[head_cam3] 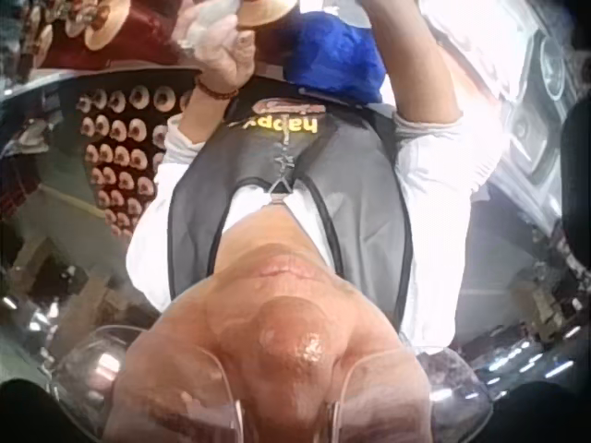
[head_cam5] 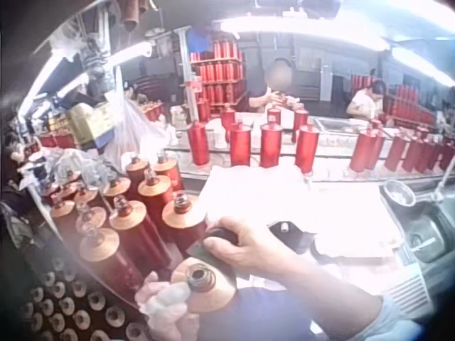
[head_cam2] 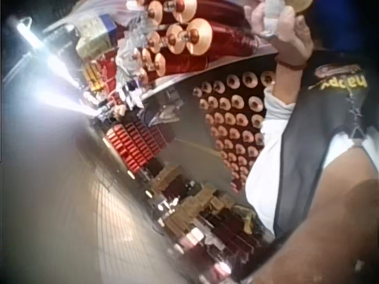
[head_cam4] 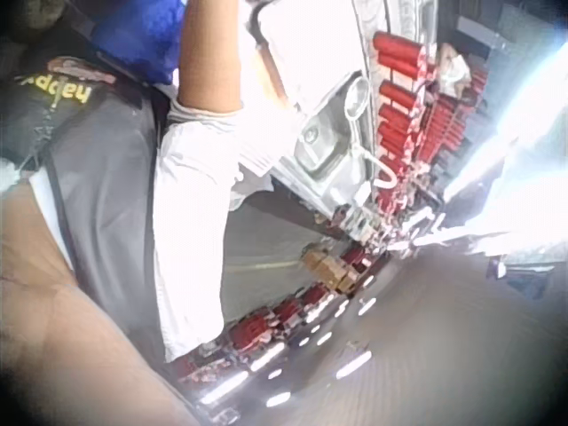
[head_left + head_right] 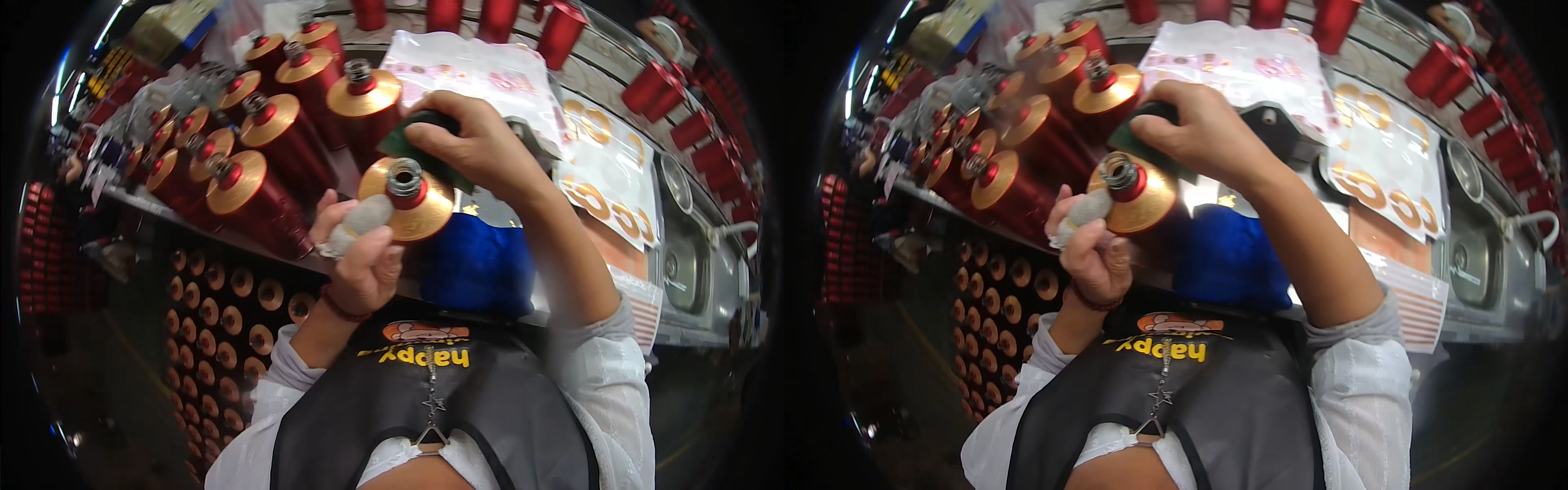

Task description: The person applies a paper label to the body of a red cylindrical bottle, smooths it, and then uses a small tool to press the edges. The person repeats this process on a second bottle.

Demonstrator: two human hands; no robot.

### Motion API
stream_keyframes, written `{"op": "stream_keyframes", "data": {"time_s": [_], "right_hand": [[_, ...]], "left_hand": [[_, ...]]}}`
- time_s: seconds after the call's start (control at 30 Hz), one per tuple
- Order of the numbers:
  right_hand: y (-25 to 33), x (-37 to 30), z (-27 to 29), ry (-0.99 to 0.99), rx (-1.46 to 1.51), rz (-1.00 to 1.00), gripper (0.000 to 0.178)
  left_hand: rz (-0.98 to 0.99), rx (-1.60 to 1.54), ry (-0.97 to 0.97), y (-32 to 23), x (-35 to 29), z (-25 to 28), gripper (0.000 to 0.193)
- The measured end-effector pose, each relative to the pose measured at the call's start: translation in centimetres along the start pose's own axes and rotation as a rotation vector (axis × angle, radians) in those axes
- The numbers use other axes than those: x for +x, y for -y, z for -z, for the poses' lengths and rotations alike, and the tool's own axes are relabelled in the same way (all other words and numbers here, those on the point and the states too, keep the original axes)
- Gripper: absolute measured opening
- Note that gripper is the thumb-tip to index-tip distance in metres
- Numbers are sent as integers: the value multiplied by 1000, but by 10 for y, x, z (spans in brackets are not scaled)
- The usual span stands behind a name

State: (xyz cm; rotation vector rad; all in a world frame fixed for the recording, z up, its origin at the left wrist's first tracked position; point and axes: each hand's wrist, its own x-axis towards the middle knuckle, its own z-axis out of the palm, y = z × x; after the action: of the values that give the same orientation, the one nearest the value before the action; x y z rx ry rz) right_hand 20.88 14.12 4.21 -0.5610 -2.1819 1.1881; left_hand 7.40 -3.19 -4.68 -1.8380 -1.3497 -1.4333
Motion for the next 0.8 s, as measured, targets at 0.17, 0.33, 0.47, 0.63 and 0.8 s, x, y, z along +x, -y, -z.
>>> {"op": "stream_keyframes", "data": {"time_s": [0.17, 0.33, 0.47, 0.63, 0.8], "right_hand": [[4, -2, -1, 45, 85, -101, 27], [14, 0, -2, 43, 22, -105, 27], [13, -1, -4, 40, 27, -91, 28], [10, 3, -3, 74, 19, -75, 31], [9, 20, 0, 151, -34, 116, 30]], "left_hand": [[-121, 142, 50, -21, 13, 2, 29], [-92, 171, 86, -24, 21, 2, 31], [125, 152, 25, -14, 3, 18, 27], [146, -84, 111, 7, 21, 13, 82], [579, -701, 123, 14, 16, -4, 104]]}}
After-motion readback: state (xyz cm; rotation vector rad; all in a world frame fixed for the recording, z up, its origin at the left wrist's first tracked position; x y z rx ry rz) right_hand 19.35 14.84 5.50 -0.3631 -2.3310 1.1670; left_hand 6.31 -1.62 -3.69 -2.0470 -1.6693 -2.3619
